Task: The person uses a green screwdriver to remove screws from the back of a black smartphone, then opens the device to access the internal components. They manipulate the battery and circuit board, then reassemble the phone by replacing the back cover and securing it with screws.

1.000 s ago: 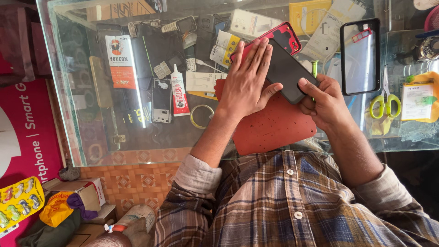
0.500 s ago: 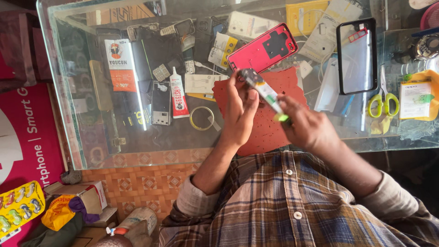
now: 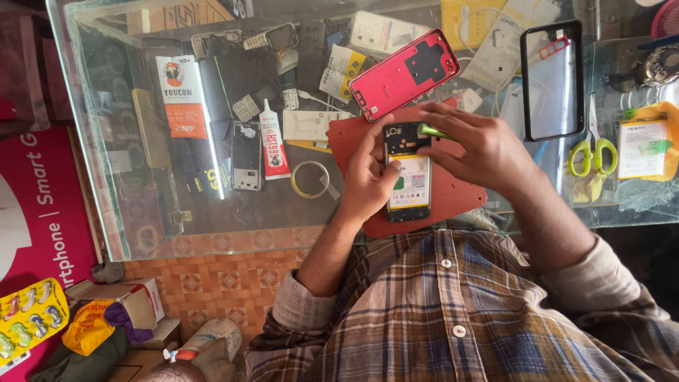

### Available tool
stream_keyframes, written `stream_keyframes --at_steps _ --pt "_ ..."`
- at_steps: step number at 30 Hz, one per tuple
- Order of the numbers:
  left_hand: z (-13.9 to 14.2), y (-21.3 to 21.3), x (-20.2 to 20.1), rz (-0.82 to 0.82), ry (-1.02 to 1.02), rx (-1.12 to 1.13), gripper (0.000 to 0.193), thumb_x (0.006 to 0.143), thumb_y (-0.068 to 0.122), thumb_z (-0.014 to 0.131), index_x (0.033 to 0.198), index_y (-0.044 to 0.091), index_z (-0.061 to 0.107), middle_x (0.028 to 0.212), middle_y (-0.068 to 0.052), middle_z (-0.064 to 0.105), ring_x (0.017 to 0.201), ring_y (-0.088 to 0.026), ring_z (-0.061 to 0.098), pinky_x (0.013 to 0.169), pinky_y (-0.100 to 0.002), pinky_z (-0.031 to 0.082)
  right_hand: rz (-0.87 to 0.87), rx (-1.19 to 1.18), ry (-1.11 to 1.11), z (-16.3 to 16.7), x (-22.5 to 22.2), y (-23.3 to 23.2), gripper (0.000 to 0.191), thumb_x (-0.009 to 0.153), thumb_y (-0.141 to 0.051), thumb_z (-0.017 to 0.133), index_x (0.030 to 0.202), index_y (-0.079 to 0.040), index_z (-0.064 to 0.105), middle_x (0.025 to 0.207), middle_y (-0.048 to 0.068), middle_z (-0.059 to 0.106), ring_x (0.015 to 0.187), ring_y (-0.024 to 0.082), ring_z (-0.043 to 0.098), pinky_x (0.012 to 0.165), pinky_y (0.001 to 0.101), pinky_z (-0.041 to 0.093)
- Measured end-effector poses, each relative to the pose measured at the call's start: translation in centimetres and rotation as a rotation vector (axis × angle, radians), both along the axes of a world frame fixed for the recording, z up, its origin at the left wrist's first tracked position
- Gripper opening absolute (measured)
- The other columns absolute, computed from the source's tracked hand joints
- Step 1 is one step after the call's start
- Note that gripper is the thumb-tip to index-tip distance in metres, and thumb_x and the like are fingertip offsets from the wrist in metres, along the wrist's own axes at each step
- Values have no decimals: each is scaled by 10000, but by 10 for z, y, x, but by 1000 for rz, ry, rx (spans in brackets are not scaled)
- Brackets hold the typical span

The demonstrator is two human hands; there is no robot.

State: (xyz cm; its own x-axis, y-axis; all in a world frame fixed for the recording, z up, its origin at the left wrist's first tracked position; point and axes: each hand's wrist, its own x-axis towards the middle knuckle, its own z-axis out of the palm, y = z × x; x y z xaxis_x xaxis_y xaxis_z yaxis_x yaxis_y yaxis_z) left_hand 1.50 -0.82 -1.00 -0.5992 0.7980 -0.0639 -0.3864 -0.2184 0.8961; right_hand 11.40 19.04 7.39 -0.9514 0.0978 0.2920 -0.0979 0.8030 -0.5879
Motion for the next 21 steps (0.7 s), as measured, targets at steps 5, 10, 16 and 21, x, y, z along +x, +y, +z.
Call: stream_keyframes --at_steps 5,10,16,21 --pt "2 1 -3 -34 -6 -33 744 971 -148 545 1643 29 279 1272 -152 673 1121 -132 672 913 -250 563 69 48 -155 -4 -15 7 508 831 -262 860 1277 -68 715 1179 157 746 843 348 737 685 418 606" --pt "3 1 -7 -66 -15 -44 771 948 -157 536 1650 27 274 1245 -162 693 1065 -122 688 847 -239 571 144 286 -192 -4 -17 8 573 838 -324 810 1283 11 679 1188 164 748 666 291 725 549 402 580" --pt "1 2 -9 -80 -29 -13 791 938 -170 533 1654 31 264 1256 -156 686 1084 -117 686 875 -248 580 249 535 -121 -12 -20 3 654 874 -397 751 1237 128 611 1174 234 716 634 246 718 496 384 573" --pt "-1 3 -7 -55 20 -21 797 930 -183 532 1655 24 275 1213 -150 696 1065 -114 691 870 -244 582 314 684 -69 -15 -21 3 596 874 -334 727 1196 158 628 1182 298 707 599 235 715 489 346 580"
